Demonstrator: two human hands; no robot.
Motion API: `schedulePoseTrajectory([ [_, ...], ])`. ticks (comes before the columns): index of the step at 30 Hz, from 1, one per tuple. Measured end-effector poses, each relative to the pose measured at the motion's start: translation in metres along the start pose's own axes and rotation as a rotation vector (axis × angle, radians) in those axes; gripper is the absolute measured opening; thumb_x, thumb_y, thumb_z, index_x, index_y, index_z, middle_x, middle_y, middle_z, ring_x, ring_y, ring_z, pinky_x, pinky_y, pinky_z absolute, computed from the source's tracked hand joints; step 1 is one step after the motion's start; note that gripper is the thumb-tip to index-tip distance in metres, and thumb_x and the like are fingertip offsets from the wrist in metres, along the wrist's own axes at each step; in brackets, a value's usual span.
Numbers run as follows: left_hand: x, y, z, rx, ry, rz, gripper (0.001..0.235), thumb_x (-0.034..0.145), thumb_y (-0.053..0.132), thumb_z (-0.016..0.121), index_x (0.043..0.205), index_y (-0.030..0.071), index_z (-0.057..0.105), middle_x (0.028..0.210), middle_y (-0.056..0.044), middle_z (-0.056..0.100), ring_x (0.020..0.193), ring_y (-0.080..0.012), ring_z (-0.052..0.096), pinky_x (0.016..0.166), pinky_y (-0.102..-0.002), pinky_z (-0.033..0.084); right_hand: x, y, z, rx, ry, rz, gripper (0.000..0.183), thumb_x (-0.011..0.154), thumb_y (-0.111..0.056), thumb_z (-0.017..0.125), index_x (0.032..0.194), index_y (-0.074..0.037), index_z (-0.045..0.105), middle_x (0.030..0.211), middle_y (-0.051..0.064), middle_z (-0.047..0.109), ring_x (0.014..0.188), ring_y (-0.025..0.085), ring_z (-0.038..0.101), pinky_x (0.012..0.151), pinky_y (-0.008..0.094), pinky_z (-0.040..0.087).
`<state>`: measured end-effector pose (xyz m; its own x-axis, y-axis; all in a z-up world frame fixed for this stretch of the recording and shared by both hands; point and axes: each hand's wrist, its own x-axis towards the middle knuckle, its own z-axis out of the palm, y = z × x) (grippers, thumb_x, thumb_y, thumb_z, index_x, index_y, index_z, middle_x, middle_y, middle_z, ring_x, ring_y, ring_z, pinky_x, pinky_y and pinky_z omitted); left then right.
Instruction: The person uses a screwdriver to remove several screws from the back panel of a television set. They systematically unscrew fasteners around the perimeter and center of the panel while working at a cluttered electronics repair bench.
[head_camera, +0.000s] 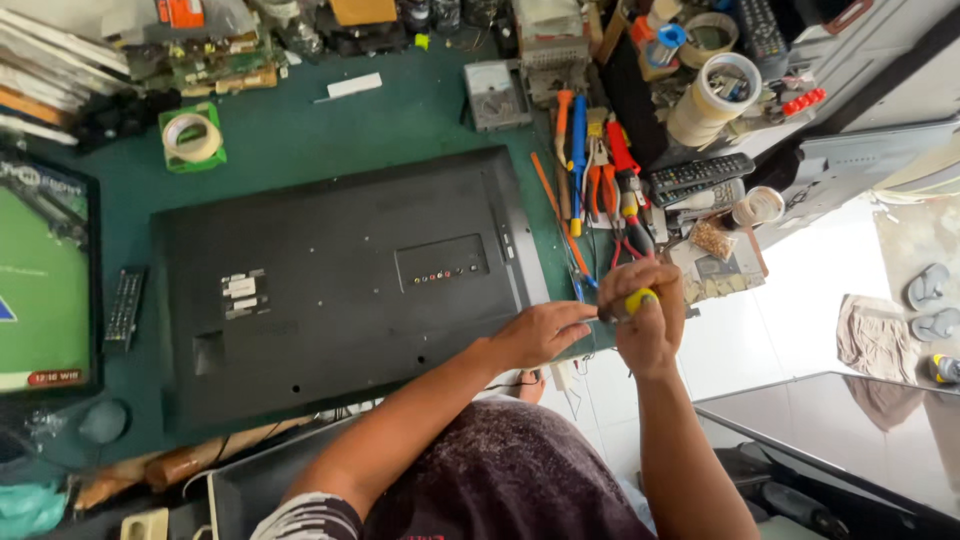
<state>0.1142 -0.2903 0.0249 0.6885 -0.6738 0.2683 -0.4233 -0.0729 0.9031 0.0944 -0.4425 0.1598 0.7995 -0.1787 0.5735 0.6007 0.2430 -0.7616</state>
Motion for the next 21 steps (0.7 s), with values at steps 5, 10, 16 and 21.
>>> schedulePoseTrajectory([
  [5,0.002,0.013,-0.014,-0.070,-0.025,-0.039,0.027,0.112,0.025,0.060,0.135,0.017,0.072,0.119,-0.012,0.078,0.116,-0.0356,0.074,0.100,-0.044,0.058,-0.007,0.020,-0.018,0.199,-0.127,0.155,0.080,0.111,-0.062,0.022,0.095,0.008,0.058,0.055,0.015,0.053,0.041,0.017,0.052,0.041,0.025,0.040],
  [10,-0.004,-0.008,0.003,0.005,0.045,-0.040,0.014,0.106,0.034,0.072,0.116,0.028,0.079,0.100,0.003,0.081,0.102,-0.0238,0.078,0.089,-0.032,0.061,-0.028,0.021,-0.022,0.272,-0.085,0.167,0.093,0.093,-0.084,0.054,0.103,0.008,0.054,0.082,0.027,0.063,0.056,0.029,0.072,0.044,0.031,0.059],
  [16,0.004,0.001,-0.001,-0.104,0.227,-0.298,0.030,0.085,0.054,0.089,0.093,0.027,0.078,0.082,0.012,0.075,0.082,-0.0044,0.073,0.080,-0.023,0.059,-0.071,0.026,-0.030,-0.369,-0.135,0.272,0.052,0.084,-0.033,0.091,0.121,0.002,0.077,0.096,0.019,0.078,0.080,0.026,0.071,0.080,0.039,0.058],
  [21,0.009,-0.021,0.014,0.156,0.200,-0.172,0.034,0.083,0.047,0.085,0.107,0.027,0.071,0.099,0.002,0.072,0.101,-0.0206,0.075,0.086,-0.037,0.061,-0.083,0.044,-0.052,-0.778,-0.022,0.139,0.021,0.077,-0.021,0.099,0.090,-0.009,0.087,0.079,0.006,0.080,0.073,0.025,0.075,0.077,0.036,0.059],
])
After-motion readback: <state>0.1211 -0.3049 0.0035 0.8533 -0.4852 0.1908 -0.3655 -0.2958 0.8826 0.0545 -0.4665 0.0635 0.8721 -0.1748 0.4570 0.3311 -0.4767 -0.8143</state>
